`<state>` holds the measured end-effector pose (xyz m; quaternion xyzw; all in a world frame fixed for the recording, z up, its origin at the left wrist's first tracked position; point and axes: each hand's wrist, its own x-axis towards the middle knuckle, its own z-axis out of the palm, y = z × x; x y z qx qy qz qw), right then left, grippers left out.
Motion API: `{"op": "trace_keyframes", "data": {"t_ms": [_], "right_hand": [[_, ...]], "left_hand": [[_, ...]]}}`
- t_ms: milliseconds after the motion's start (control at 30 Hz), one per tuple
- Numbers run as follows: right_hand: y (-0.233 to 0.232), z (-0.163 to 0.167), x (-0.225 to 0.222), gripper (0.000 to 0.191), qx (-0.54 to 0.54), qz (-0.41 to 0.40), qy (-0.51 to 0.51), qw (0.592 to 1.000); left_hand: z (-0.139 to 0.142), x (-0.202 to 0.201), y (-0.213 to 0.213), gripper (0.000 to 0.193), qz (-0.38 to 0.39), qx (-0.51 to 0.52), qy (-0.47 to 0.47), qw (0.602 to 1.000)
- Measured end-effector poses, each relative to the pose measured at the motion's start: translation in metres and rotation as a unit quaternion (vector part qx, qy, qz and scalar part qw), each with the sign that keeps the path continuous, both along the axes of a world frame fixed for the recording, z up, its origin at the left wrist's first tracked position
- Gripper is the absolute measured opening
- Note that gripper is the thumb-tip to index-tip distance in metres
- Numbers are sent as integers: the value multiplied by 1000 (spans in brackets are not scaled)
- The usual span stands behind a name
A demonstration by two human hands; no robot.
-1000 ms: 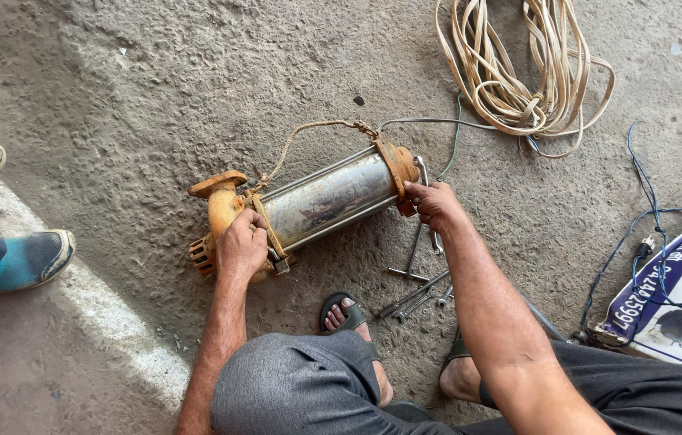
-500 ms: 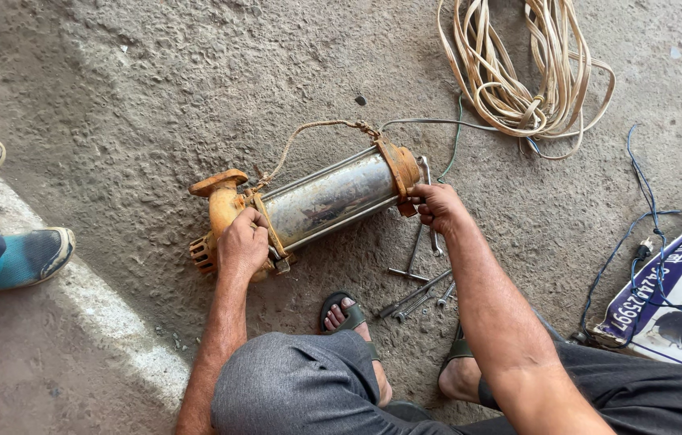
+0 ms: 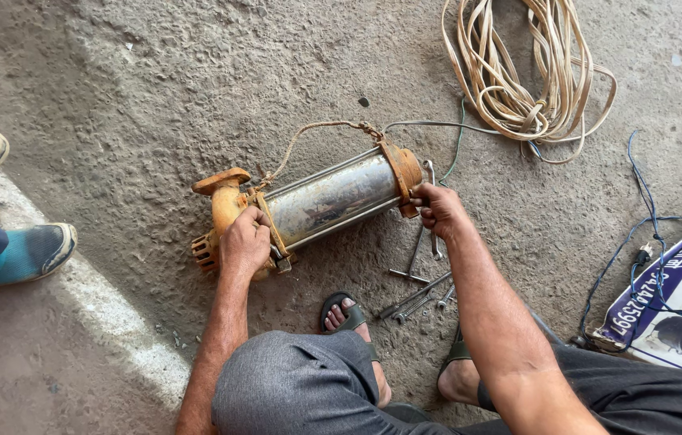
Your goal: The person sits on the floor and uses a wrench to tighten bolts on a cylindrical submersible water pump. They rotate the pump to access different bolt locations and continue tightening until the end of the clip.
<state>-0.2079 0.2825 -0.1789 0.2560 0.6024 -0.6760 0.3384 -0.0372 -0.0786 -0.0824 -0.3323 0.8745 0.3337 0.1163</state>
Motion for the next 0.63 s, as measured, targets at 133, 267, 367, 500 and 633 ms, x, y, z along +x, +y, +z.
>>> {"op": "trace_keyframes", "data": {"t_ms": [133,267,367,500,633], "right_hand": [[-13,3,4,27,101,0,-3,995],[-12,12,-1,21,37,-5,-10,999],[-12,17,1,21,31,-2,-15,999],[-17,22,4,30,114,2,-13,993],[-18,23,4,18,60,7,3,998]], "left_hand": [[0,-2,-2,11,-3,-4,-12,1000],[0,-2,0,12,0,-5,-1,1000],[1,-2,0,11,1,-7,8,1000],[6,-3,2,12,3,-3,-5,1000],[9,-3,3,12,10,5,-5,1000]]}}
